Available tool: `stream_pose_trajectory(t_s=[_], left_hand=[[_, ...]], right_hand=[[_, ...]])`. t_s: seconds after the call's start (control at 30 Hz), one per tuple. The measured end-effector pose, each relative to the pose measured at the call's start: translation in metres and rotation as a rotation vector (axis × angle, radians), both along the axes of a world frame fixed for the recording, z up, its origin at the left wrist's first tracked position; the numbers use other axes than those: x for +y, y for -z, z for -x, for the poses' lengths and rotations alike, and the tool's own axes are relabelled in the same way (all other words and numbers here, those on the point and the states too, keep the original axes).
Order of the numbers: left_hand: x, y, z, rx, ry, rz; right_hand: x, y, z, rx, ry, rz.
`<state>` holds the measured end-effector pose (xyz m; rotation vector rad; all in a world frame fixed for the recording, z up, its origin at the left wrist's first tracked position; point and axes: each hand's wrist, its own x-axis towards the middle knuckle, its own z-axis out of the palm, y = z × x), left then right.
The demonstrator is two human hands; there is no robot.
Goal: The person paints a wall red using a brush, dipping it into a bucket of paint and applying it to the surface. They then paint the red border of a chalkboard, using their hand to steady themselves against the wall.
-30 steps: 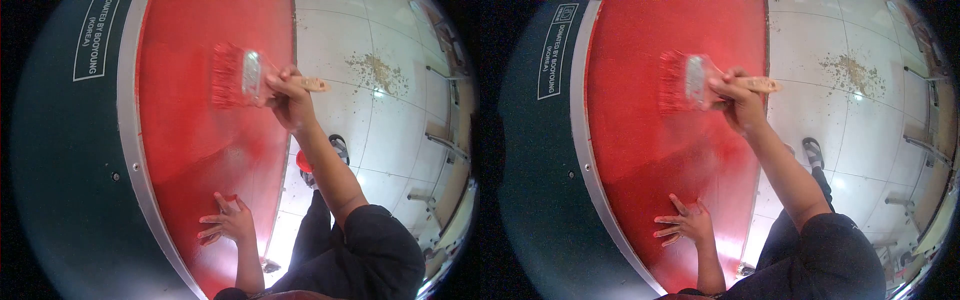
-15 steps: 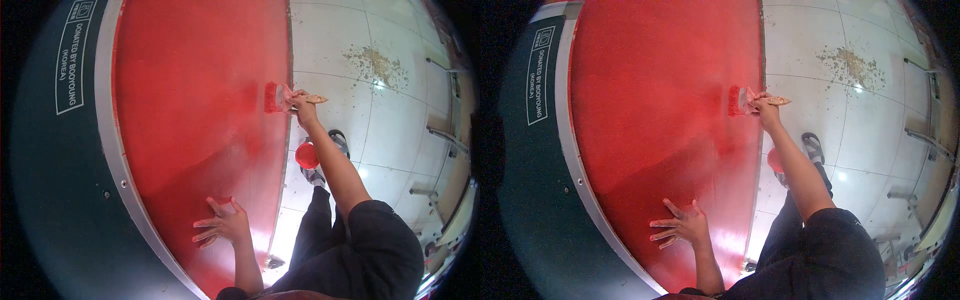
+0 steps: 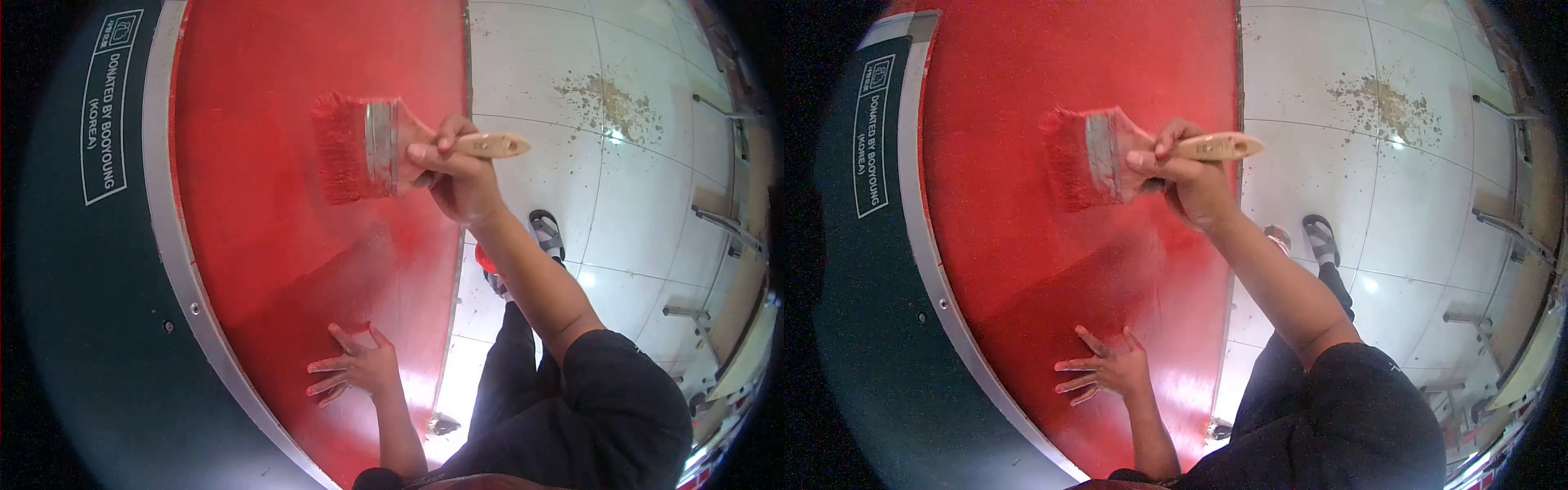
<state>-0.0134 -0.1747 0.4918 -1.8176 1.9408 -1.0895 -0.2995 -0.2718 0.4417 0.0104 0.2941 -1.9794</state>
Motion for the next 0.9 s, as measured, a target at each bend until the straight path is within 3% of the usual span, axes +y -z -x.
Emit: stream_pose_trajectory(t_s=[0.13, 0.33, 0.43, 0.6, 0.67, 0.73, 0.8, 0.83, 0.9], left_hand=[[0.0, -0.001, -0.002, -0.012, 0.01, 0.006], [0.001, 0.0, -0.002, -0.036, -0.013, 0.021], [0.0, 0.001, 0.002, -0.055, -0.037, 0.036], [0.0, -0.002, 0.006, -0.021, -0.04, 0.003], [0.001, -0.004, 0.006, -0.006, -0.037, -0.018], [0.001, -0.004, 0.004, -0.003, -0.046, -0.035], [0.001, -0.005, 0.004, 0.007, -0.045, -0.038], [0.002, -0.005, 0.003, 0.013, -0.04, -0.043], [0.004, -0.005, 0.002, 0.027, -0.06, -0.051]], right_hand=[[-0.023, 0.017, 0.01, 0.035, 0.032, -0.053], [-0.001, 0.214, -0.016, 0.15, -0.103, -0.717], [0.033, 0.269, -0.024, 0.295, -0.144, -0.773], [0.024, 0.21, -0.036, 0.154, -0.105, -0.742], [0.012, 0.166, -0.046, 0.219, -0.083, -0.518], [0.004, 0.092, -0.057, 0.308, 0.046, -0.528], [0.004, 0.052, -0.06, 0.64, 0.129, -0.316], [0.005, 0.023, -0.048, 0.648, 0.13, -0.316], [0.009, -0.035, -0.023, 0.179, 0.082, 0.05]])
